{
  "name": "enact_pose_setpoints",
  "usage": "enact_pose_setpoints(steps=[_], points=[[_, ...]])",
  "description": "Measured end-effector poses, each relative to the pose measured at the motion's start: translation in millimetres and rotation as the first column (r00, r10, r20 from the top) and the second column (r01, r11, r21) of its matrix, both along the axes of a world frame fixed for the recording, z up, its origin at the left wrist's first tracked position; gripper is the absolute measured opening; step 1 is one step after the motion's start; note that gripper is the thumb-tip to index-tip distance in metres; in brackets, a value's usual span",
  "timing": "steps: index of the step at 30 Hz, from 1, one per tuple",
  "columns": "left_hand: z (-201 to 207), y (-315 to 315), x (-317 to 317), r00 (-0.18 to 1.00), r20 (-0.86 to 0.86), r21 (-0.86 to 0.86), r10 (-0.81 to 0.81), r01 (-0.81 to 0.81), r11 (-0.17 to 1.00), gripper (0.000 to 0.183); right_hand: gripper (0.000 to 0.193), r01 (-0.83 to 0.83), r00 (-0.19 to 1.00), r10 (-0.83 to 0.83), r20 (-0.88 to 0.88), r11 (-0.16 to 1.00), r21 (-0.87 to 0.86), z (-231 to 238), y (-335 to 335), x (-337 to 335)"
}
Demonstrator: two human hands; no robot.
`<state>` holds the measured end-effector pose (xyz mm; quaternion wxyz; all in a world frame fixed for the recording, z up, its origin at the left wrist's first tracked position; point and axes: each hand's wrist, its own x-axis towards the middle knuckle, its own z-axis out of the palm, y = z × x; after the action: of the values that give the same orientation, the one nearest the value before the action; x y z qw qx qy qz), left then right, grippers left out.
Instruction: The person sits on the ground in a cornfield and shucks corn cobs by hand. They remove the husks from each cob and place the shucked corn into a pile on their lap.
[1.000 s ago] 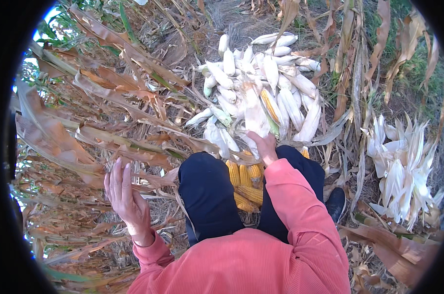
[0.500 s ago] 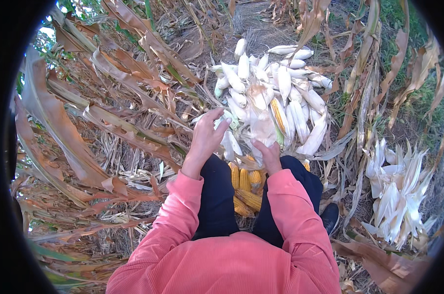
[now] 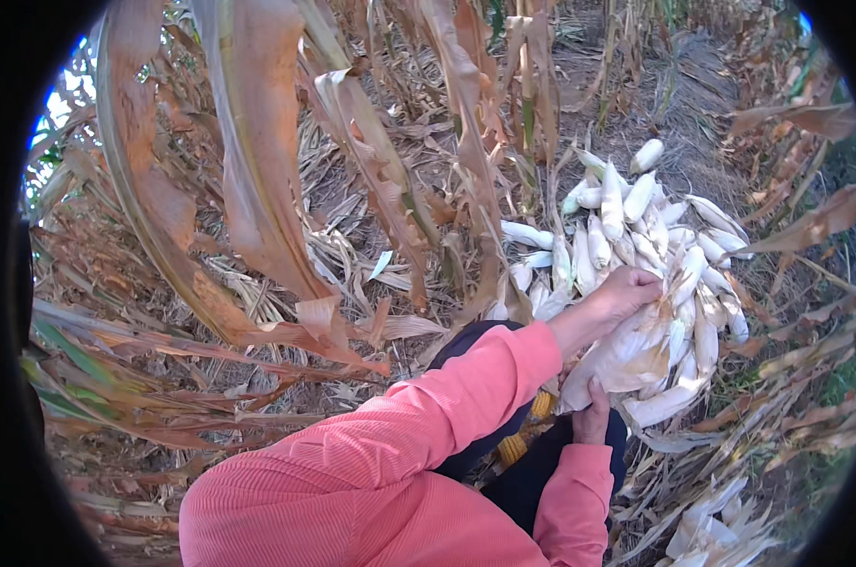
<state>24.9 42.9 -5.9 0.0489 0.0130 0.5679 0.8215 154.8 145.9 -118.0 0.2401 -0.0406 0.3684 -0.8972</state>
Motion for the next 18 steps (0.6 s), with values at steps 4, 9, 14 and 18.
enact_pose_setpoints(steps=[4, 9, 14, 18], points=[[27.4, 7.1, 16.8, 0.992, -0.109, -0.165, 0.067, -0.085, 0.983, 0.02, 0.054, 0.336, 0.939, -0.312, -0.145, 0.921, 0.196, -14.0, 8.0, -18.5], [30.2, 9.4, 29.0, 0.909, -0.411, -0.261, 0.072, -0.193, 0.946, 0.016, 0.05, 0.713, 0.687, -0.494, -0.534, 0.599, 0.364, 73.0, 7.2, -38.0], [35.9, 12.5, 29.3, 0.865, -0.496, -0.292, 0.07, -0.242, 0.925, 0.013, 0.036, 0.745, 0.658, -0.507, -0.557, 0.546, 0.384, 111.2, 21.1, -61.9], [29.8, 15.3, 26.8, 0.827, -0.552, -0.332, 0.103, -0.332, 0.883, 0.009, 0.033, 0.754, 0.649, -0.482, -0.589, 0.509, 0.415, 111.7, 17.2, -67.4]])
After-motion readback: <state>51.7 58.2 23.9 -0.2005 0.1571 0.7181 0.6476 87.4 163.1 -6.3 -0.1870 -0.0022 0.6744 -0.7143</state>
